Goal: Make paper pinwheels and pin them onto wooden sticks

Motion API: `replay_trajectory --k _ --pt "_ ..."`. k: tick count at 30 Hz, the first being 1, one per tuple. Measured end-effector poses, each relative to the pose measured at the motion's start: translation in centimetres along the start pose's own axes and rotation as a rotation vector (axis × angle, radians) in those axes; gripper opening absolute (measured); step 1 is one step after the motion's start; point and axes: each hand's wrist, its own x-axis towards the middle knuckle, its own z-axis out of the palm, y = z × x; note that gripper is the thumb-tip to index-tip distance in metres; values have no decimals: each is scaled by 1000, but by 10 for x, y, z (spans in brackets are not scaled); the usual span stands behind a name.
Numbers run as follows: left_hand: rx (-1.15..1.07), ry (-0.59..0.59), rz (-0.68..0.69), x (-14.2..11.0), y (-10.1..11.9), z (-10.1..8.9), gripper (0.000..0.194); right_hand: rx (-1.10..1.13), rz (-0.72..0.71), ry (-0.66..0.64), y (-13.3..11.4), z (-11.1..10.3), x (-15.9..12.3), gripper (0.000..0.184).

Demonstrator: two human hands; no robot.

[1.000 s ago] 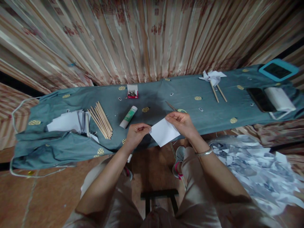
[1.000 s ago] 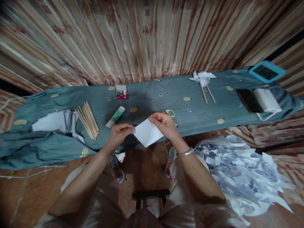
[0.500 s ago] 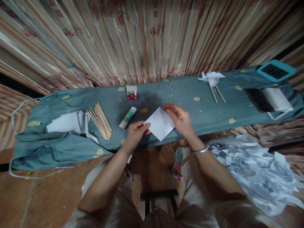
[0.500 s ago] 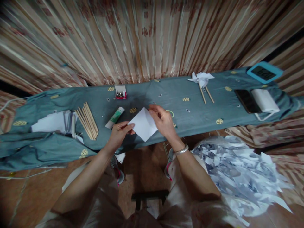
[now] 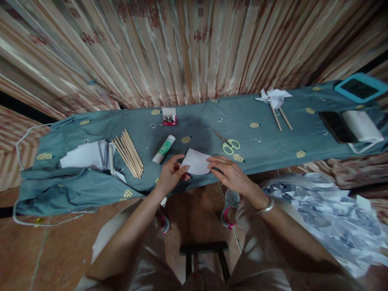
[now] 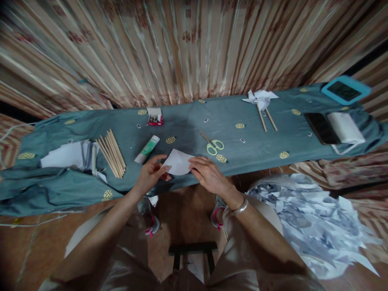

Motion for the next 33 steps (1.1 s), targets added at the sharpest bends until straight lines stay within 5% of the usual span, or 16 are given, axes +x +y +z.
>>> replay_trajectory --k 4,9,14,23,33 --pt "667 93 400 -14 4 -15 38 116 62 -29 0 -1 3 15" --pt "923 56 719 -21 5 -10 24 168 173 -57 2 0 15 14" --pt "1051 177 735 -13 0 -6 17 238 240 -78 12 4 27 16" --pt "845 24 658 -2 -2 -1 18 356 309 -96 19 4 20 20" --pt "719 39 547 -16 -12 8 16 177 296 -16 9 6 19 17"
